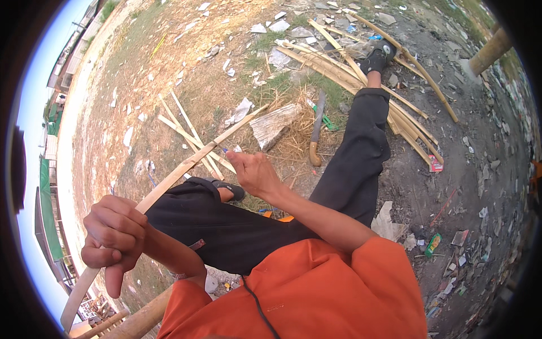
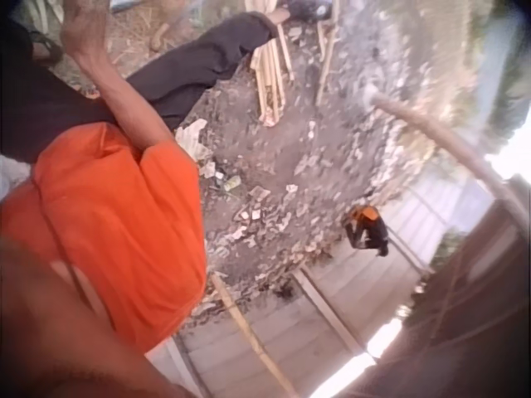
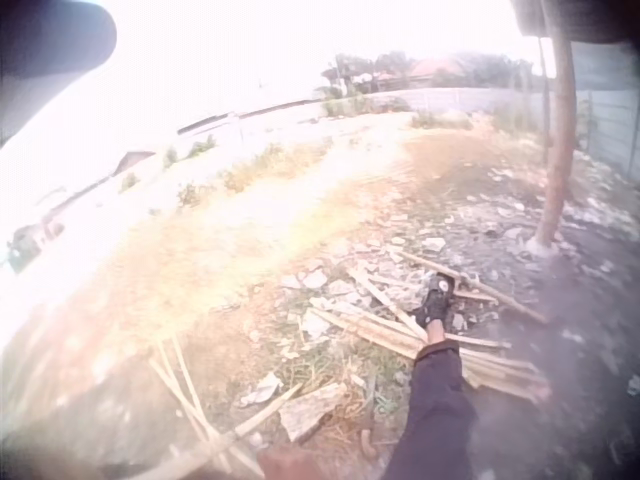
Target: The person sits on a small stool outdoors and uses a blue utility knife to shave and smooth a long, thin piece of bamboo held in their left hand. They repeatedly scrape the knife along the bamboo surface to remove the outer layer and refine the shape.
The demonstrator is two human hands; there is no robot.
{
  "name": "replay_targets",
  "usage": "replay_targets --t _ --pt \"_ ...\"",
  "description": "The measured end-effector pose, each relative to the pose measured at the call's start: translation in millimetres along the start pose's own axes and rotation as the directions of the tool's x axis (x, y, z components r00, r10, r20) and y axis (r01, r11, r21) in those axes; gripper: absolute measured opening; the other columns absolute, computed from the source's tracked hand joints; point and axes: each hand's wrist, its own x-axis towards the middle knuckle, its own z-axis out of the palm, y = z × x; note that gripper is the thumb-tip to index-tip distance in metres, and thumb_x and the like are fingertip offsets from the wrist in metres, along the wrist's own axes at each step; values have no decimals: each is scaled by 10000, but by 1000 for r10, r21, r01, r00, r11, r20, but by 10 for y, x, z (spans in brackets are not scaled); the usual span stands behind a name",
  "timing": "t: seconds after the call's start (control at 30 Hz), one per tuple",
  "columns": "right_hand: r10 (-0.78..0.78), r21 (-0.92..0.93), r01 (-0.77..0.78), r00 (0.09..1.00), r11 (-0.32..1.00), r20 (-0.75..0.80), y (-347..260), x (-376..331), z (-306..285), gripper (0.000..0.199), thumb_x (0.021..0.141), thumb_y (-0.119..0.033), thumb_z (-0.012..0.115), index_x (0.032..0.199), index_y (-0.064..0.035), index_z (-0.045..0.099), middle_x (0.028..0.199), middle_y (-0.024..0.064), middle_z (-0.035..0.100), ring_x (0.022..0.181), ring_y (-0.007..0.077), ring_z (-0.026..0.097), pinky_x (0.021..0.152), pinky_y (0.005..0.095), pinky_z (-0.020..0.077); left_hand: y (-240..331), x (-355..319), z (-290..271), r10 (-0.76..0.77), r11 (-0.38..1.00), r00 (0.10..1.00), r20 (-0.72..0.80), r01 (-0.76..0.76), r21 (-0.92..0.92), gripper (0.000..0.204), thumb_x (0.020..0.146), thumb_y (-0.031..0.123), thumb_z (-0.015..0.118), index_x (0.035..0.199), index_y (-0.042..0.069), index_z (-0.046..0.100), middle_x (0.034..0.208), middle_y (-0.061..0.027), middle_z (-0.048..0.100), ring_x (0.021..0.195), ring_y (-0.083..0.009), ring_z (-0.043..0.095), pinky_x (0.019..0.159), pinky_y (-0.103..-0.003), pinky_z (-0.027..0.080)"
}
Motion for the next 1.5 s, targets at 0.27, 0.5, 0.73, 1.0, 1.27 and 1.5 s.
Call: replay_targets --t 0.27,0.5,0.73,1.0,1.27,1.5 --pt "137 -83 -130 986 988 90 145 79 -57 524 943 -447 374 910 -13 667 596 237 555 623 408 587 600 457 460 19 -6 0 -7 1000 1000 9 7 19 463 822 472 630 854 50 441 550 -78 522 390 -162 508 373 -284 463" --pt "98 -14 -98 995 995 5 365 109 55 612 962 -440 351 648 60 512 483 223 409 416 318 397 473 439 344 -2 -20 42 7 999 999 -38 -5 48 460 829 473 621 850 49 444 539 -70 518 383 -151 503 353 -272 448" --pt "271 -158 -258 960 953 65 752 281 77 637 947 -489 328 718 48 584 561 262 509 566 418 549 575 475 423 23 -57 71 25 996 992 -126 -14 88 443 847 468 596 849 52 444 521 -57 506 364 -142 486 332 -264 428" --pt "362 -152 -358 932 921 -1 1148 478 249 728 933 -558 249 659 34 571 618 285 552 633 440 562 666 503 439 -15 -19 66 51 995 987 -149 -37 98 448 850 477 587 824 57 433 509 -46 493 354 -132 469 330 -262 421" --pt "507 -310 -480 862 821 8 1281 657 166 706 931 -560 251 868 -7 686 828 294 629 848 458 610 768 506 471 -48 -53 11 75 990 977 -200 -49 132 444 854 481 576 819 64 430 498 -35 476 350 -125 460 312 -257 417" --pt "190 -57 -185 979 981 78 380 321 164 605 952 -474 346 788 27 643 555 227 529 532 366 559 535 440 427 32 -119 -28 64 986 969 -237 -25 162 452 860 494 556 828 63 426 500 -28 457 338 -123 445 311 -258 419"
